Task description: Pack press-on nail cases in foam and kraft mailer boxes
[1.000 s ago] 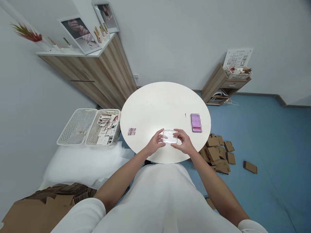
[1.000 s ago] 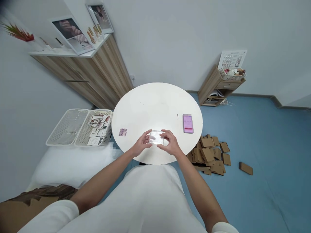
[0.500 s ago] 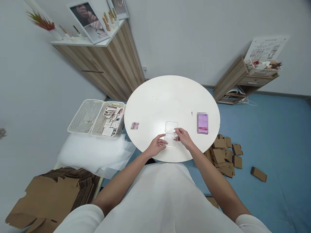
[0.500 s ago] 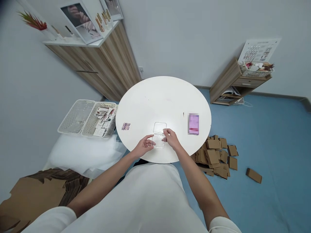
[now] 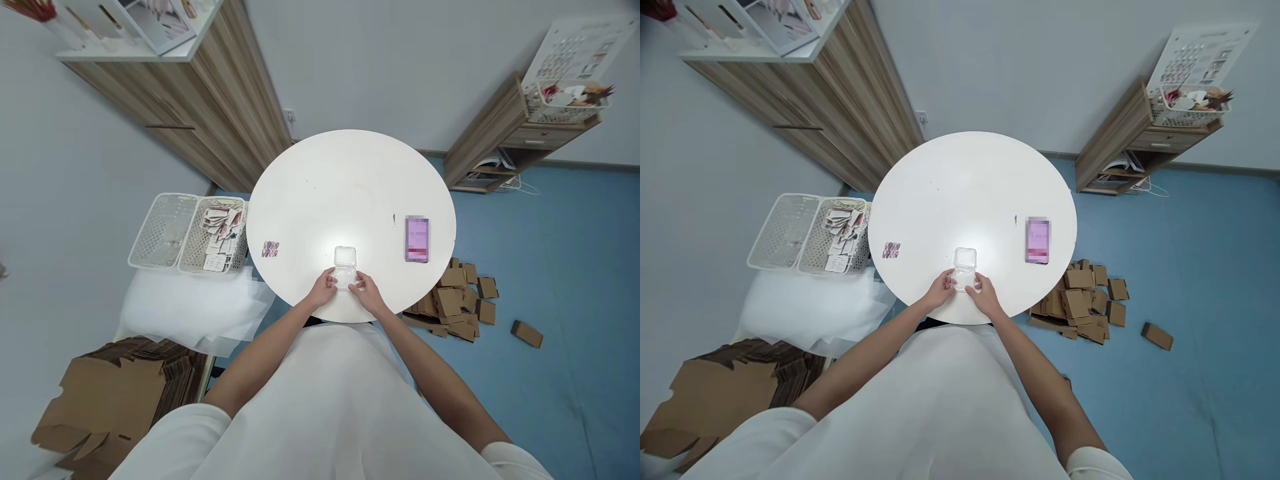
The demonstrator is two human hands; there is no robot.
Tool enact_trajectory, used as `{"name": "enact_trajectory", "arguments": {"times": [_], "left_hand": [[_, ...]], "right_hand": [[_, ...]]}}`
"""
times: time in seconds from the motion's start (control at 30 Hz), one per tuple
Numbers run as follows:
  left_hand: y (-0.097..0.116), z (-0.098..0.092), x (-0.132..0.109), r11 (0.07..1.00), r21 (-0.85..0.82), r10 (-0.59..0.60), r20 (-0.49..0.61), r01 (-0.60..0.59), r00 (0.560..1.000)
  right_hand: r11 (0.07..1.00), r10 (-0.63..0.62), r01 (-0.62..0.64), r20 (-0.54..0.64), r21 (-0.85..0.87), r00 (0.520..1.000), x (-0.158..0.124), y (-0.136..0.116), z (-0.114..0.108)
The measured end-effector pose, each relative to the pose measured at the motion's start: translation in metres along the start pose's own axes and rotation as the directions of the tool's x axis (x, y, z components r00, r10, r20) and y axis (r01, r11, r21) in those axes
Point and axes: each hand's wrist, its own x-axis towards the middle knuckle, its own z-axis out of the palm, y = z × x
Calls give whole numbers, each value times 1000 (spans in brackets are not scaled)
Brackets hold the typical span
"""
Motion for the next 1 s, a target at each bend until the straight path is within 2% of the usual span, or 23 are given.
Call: {"name": "enact_trajectory", "arguments": {"times": [0.13, 0.23, 0.43, 0.57, 0.73, 1.0], "left_hand": [[5, 3, 5, 957, 288, -22, -67, 40, 997], [6, 5, 4, 929, 367, -35, -69, 58, 997], [2, 5, 1, 959, 282, 10, -16, -5, 1000], [4, 4, 6, 971, 232, 63, -42, -52, 997], [3, 2, 10, 977, 208, 64, -44, -54, 997], [-8, -3, 6, 971, 213, 111, 10, -110, 994]], "right_hand": [[999, 35, -35, -5, -38, 999, 8, 2, 3], [996, 60, -61, -18, -59, 998, 8, 4, 4], [995, 34, -37, -36, -92, 999, 5, 4, 8], [994, -1, -3, -40, -112, 999, 10, -1, 11], [988, -22, 14, -52, -154, 998, 16, -2, 14], [983, -59, 30, -158, -182, 986, 4, 2, 22]]}}
